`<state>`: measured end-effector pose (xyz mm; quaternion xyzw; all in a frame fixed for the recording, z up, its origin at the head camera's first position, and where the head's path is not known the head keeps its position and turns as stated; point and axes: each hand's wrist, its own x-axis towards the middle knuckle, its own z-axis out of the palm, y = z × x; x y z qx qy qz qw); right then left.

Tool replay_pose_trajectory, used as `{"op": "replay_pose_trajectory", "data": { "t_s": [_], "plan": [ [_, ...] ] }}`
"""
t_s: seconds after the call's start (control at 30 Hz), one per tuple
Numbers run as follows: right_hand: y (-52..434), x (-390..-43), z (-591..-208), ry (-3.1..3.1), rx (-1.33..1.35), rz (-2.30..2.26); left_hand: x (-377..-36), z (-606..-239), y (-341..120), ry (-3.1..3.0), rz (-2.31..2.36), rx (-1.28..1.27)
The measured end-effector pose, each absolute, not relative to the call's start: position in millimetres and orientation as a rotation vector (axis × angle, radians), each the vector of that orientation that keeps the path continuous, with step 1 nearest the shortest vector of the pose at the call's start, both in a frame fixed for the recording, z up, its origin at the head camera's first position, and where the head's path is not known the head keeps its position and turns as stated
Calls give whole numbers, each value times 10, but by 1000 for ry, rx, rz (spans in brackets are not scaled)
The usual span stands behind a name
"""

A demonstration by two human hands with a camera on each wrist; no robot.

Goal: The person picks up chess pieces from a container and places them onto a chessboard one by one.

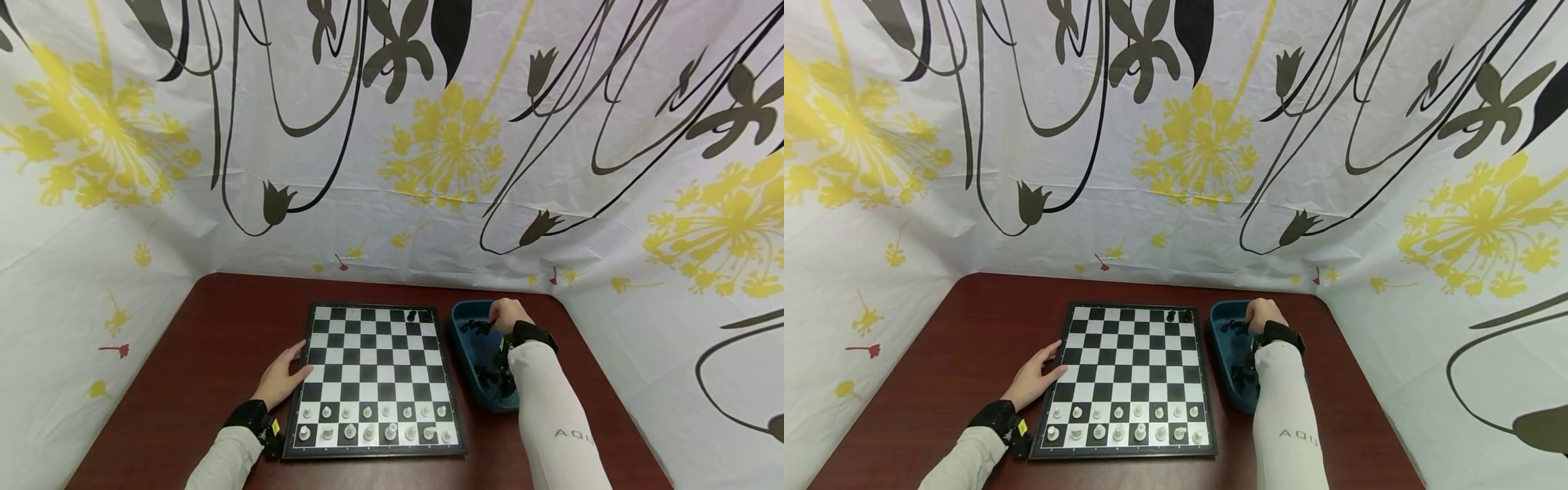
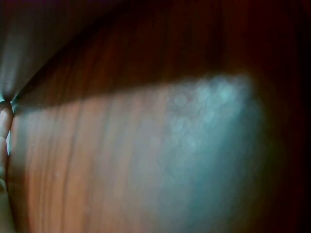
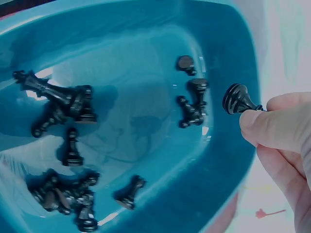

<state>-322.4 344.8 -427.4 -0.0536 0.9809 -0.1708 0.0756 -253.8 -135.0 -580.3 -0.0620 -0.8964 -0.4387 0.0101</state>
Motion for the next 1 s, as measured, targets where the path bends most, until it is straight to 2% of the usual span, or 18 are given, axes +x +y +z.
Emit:
{"op": "replay_pose_trajectory", "data": {
  "t_s": [0.63, 1.0],
  "plan": [
    [3376, -3268, -4011, 2966, -117, -410, -2541, -5821, -1350, -2798, -1331, -193],
    [3185, -3355, -4004, 3021, -267, -428, -2525, -5796, -1347, -2795, -1367, -181]
  ]
}}
